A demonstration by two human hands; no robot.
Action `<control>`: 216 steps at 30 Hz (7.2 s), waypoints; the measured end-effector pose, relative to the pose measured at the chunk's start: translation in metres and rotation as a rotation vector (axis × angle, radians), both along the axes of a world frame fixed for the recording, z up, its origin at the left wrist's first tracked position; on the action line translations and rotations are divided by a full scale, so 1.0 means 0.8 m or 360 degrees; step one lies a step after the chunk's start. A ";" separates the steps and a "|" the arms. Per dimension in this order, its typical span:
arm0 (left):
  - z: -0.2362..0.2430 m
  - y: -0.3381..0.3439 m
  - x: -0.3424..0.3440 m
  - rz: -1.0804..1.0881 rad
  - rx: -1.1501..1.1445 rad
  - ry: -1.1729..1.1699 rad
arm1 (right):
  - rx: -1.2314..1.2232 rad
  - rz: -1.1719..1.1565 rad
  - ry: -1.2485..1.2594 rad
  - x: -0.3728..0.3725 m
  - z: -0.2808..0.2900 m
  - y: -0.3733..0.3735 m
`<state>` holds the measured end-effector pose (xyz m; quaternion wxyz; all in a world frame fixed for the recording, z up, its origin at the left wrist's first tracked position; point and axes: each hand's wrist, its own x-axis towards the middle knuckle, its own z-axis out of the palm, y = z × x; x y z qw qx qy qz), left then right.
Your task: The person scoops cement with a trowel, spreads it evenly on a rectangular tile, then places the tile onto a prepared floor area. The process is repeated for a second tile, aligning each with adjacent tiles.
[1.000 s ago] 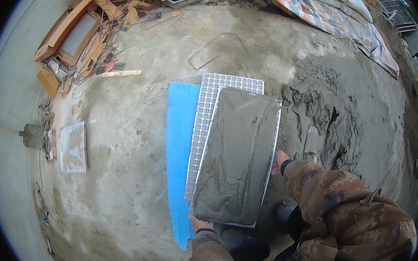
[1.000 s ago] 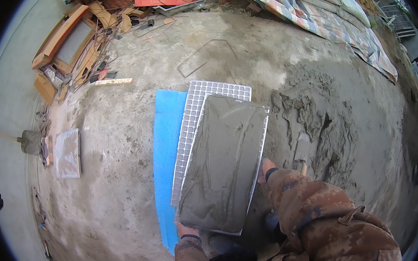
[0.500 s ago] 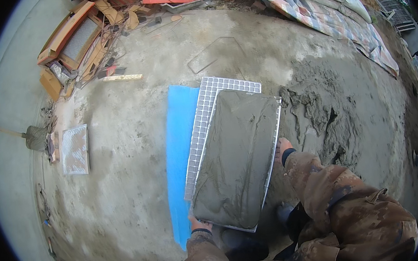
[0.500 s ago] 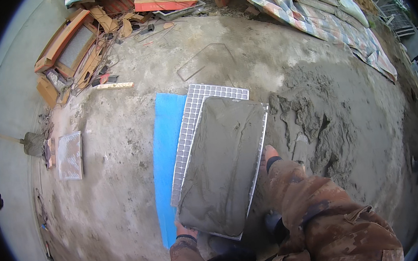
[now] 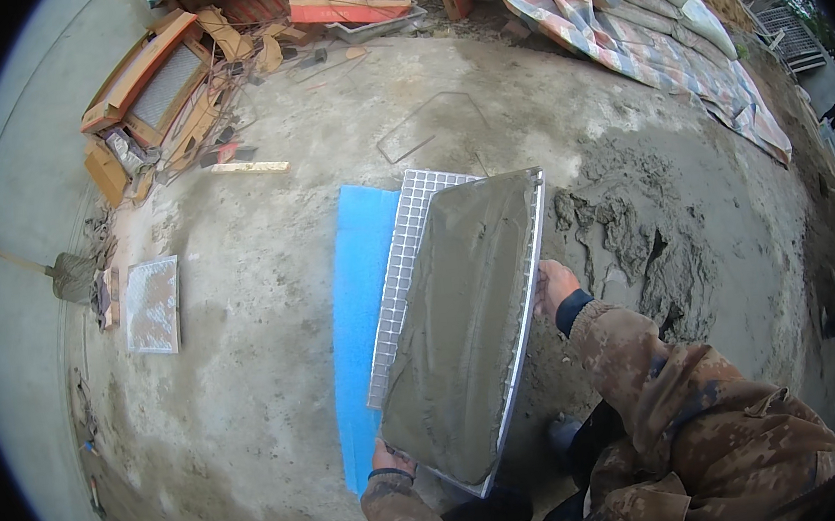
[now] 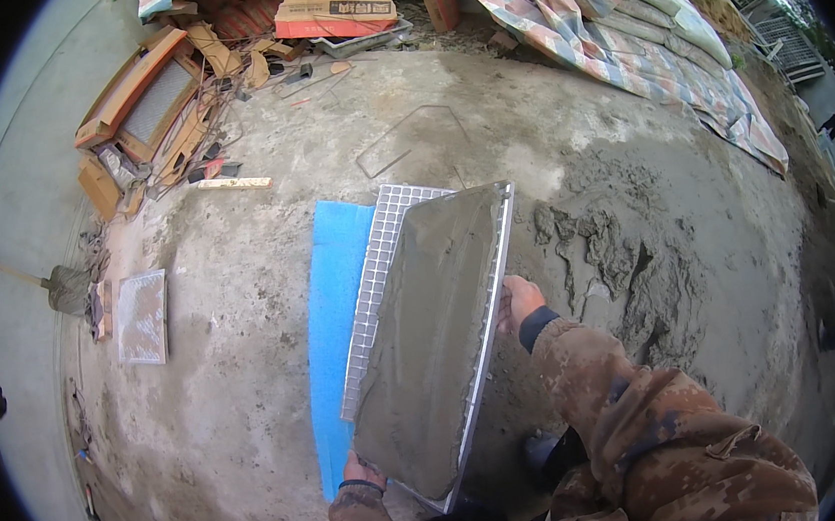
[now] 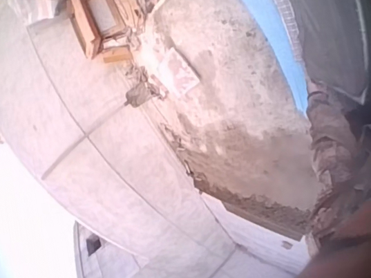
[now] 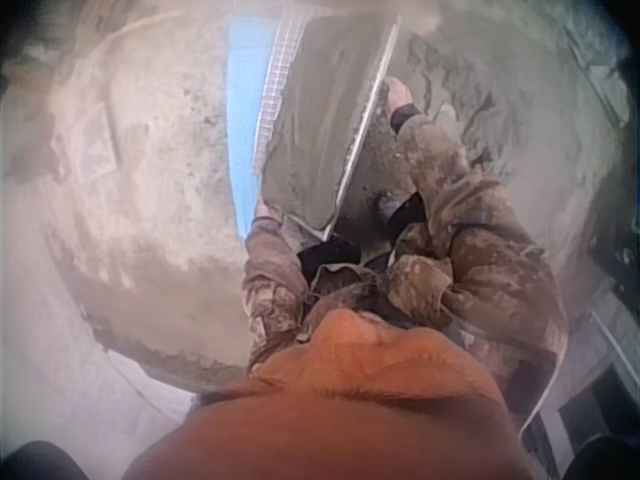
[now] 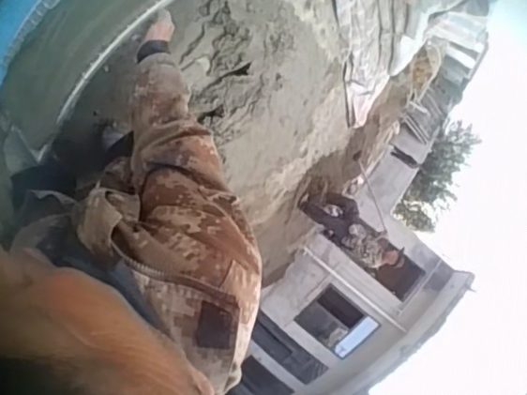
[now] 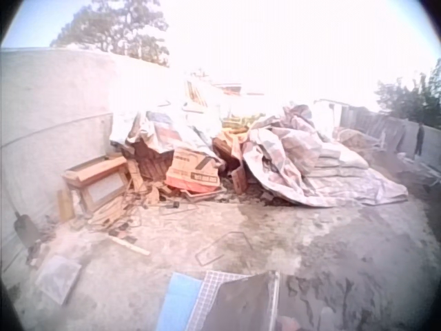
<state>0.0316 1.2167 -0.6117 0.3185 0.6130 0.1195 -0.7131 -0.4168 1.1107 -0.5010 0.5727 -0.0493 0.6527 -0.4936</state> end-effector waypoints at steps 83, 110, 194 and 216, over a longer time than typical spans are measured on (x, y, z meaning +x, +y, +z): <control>0.776 0.422 0.090 0.1637 -0.0460 -0.0904 | -0.0958 0.1325 0.0733 0.172 0.692 0.069; 0.866 0.667 0.327 0.2905 -0.0257 -0.0710 | -0.2018 0.2506 0.0759 0.869 0.997 0.119; 0.263 1.298 1.178 0.4526 0.0727 0.0470 | -0.1472 0.3259 0.0700 2.416 0.231 1.145; 0.153 1.365 1.162 0.4484 0.1024 0.0503 | -0.1121 0.3486 0.0919 2.409 0.057 1.274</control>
